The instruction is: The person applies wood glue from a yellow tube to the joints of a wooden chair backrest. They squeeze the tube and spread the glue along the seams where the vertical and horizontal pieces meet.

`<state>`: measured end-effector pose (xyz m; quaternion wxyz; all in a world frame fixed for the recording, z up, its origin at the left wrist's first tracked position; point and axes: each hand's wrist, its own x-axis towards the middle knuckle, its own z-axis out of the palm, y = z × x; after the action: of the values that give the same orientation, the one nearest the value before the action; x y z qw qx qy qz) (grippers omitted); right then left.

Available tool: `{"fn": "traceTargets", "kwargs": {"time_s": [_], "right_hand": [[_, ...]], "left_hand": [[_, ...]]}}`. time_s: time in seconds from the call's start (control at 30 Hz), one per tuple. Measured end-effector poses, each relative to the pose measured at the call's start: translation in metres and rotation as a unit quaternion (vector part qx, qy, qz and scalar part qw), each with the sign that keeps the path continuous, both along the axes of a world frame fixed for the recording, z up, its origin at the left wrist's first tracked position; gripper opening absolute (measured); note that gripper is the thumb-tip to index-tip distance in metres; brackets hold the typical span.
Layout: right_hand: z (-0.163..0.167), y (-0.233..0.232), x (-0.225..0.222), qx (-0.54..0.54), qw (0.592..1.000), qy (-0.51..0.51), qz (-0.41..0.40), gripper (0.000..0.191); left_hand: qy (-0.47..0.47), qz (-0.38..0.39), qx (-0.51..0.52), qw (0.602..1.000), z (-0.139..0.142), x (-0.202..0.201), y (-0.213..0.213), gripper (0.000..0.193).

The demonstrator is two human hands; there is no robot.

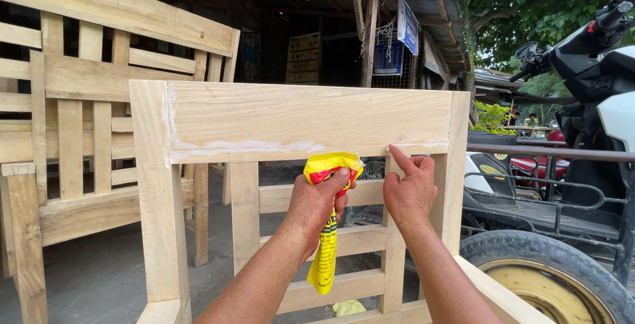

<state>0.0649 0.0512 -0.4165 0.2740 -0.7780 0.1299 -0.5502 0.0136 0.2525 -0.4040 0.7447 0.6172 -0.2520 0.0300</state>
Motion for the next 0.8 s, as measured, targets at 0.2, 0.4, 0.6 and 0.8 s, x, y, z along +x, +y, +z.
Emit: {"fn": "traceTargets", "kwargs": {"time_s": [0.2, 0.4, 0.6, 0.8], "right_hand": [[-0.001, 0.007, 0.002, -0.02, 1.0, -0.012, 0.005, 0.061], [-0.001, 0.012, 0.005, -0.015, 1.0, -0.019, 0.009, 0.06], [-0.001, 0.015, 0.006, 0.006, 0.999, -0.003, 0.051, 0.058], [-0.001, 0.019, 0.007, -0.026, 0.999, -0.006, 0.035, 0.063]], "left_hand": [[0.004, -0.004, -0.01, 1.0, 0.0, 0.004, -0.001, 0.031], [-0.001, -0.004, -0.009, 1.0, -0.001, 0.006, 0.001, 0.033], [-0.009, -0.009, -0.011, 1.0, -0.001, 0.006, 0.001, 0.033], [-0.005, -0.005, -0.017, 1.0, -0.001, 0.006, 0.003, 0.033]]}}
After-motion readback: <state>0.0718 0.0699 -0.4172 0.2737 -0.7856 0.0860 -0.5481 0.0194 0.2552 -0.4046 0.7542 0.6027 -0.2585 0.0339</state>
